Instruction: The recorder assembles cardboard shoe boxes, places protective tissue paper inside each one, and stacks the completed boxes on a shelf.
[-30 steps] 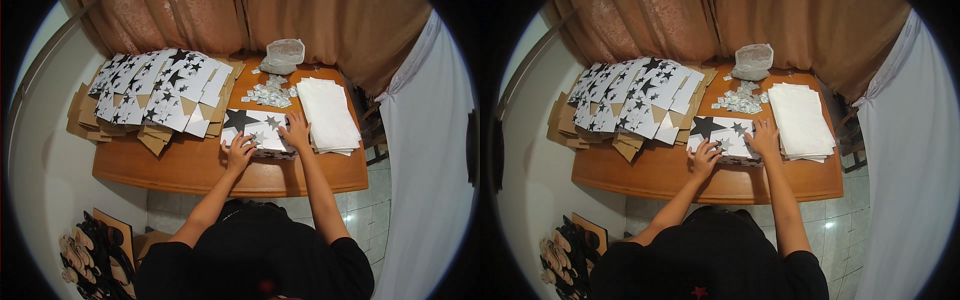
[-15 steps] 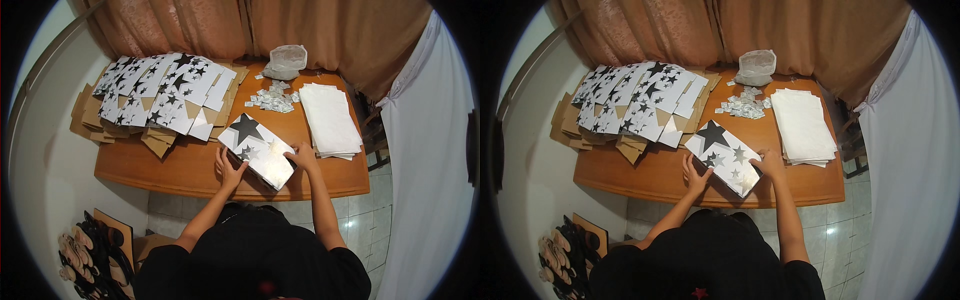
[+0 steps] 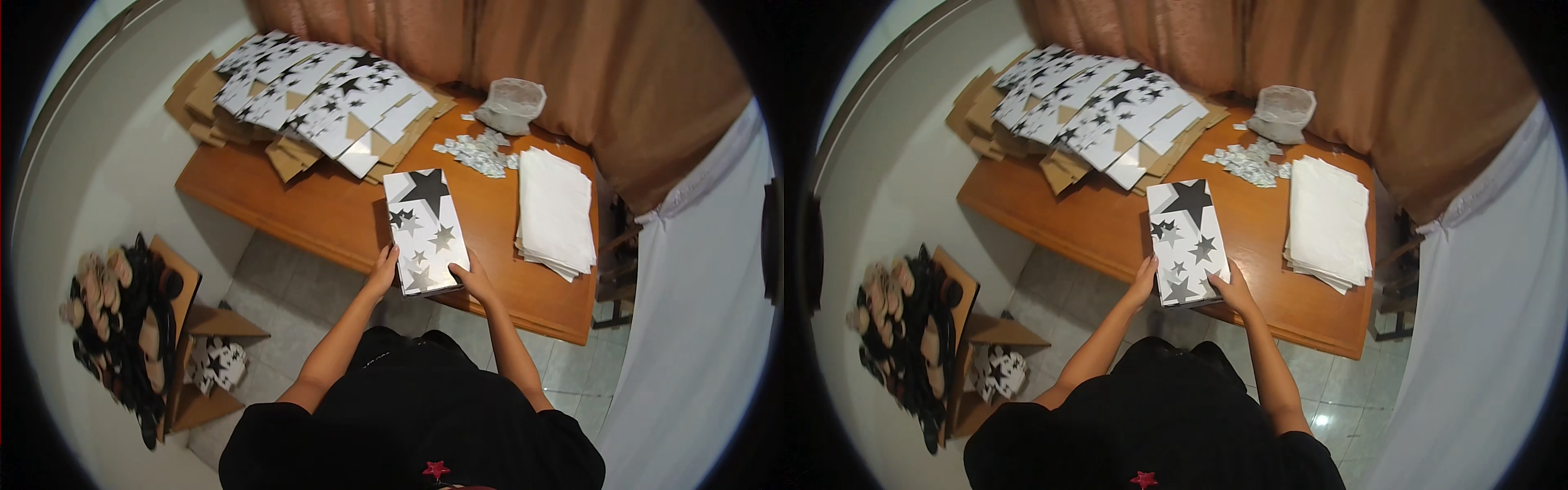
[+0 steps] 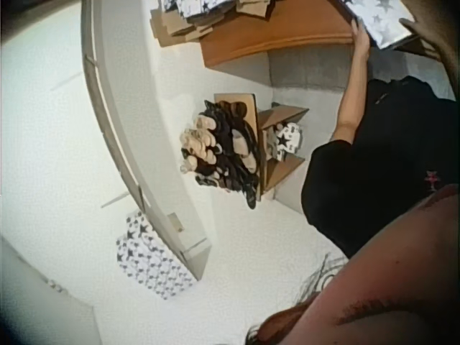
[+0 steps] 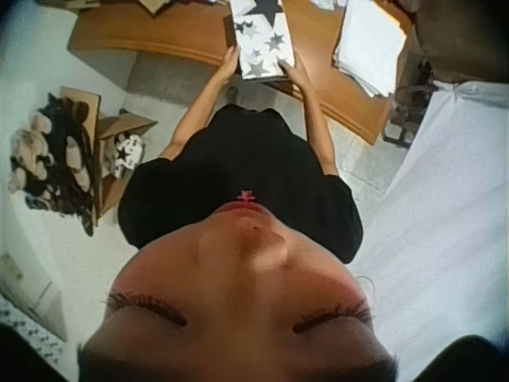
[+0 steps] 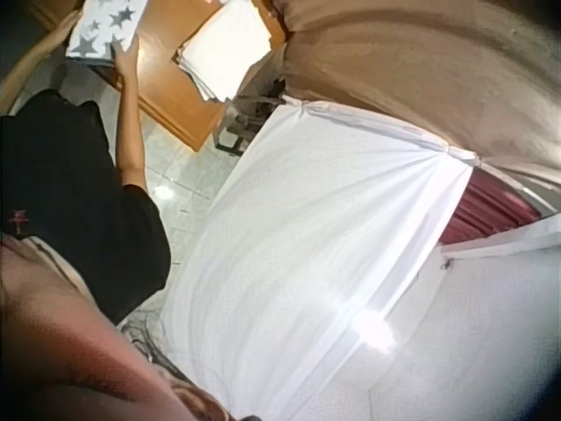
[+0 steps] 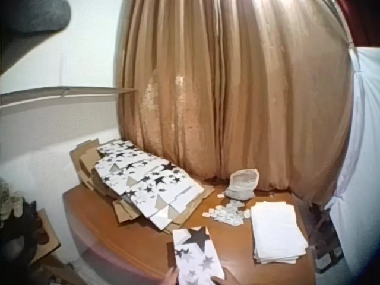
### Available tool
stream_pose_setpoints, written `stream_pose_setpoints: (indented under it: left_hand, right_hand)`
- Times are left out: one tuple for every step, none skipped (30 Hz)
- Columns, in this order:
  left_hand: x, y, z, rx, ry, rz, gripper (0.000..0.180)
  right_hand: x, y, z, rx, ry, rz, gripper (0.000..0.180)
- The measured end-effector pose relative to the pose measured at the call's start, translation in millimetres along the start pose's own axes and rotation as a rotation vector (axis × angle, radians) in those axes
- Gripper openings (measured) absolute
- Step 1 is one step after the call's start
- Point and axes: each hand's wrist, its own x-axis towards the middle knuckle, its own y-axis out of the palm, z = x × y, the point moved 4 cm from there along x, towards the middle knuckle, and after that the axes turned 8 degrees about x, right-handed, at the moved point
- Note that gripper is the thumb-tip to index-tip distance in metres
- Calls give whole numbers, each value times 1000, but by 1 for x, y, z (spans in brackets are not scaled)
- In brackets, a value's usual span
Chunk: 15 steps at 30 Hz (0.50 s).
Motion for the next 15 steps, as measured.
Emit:
stream_pose_setpoints:
  left_hand:
    - [-6, -1, -1, -12, -1, -30, 59]
    - [-15, -2, -5, -80, -12, -29, 58]
    - [-24, -5, -9, -149, -21, -30, 58]
    - [-35, -9, -15, -137, 7, -53, 58]
    - [-46, -16, -19, -148, 15, -91, 58]
    - [-59, -21, -23, -225, 37, -105, 57]
    - [-71, -32, -24, -301, 64, -128, 57]
    - [-82, -46, -22, -339, 66, -142, 62]
    - [-96, -62, -20, -350, 83, -191, 62]
    - [-113, -77, -18, -336, 113, -204, 66]
    - [-130, -91, -20, -322, 142, -211, 71]
    - [-149, -106, -20, -364, 116, -205, 82]
    - [-169, -122, -20, -371, 140, -261, 82]
    - [-188, -138, -19, -391, 168, -272, 84]
    - [-212, -155, -17, -407, 192, -295, 85]
  right_hand:
    - [-7, 5, 5, -7, -2, 31, 58]
    - [-13, 10, 8, 58, -14, 36, 58]
    - [-19, 16, 8, 122, -23, 43, 59]
    - [-23, 22, 3, 117, -29, 81, 59]
    - [-27, 28, -2, 147, -89, 105, 64]
    - [-31, 34, -7, 179, -149, 131, 68]
    - [-36, 47, -8, 178, -158, 180, 68]
    - [-42, 61, -7, 148, -187, 230, 73]
    - [-47, 75, -4, 120, -219, 281, 78]
    - [-54, 92, 5, 14, -223, 371, 92]
    - [-60, 109, 16, 12, -238, 424, 92]
    - [-70, 127, 33, 12, -364, 469, 97]
    - [-77, 146, 49, 21, -495, 516, 103]
    - [-81, 164, 60, -12, -527, 583, 116]
    - [-89, 187, 70, 5, -545, 642, 116]
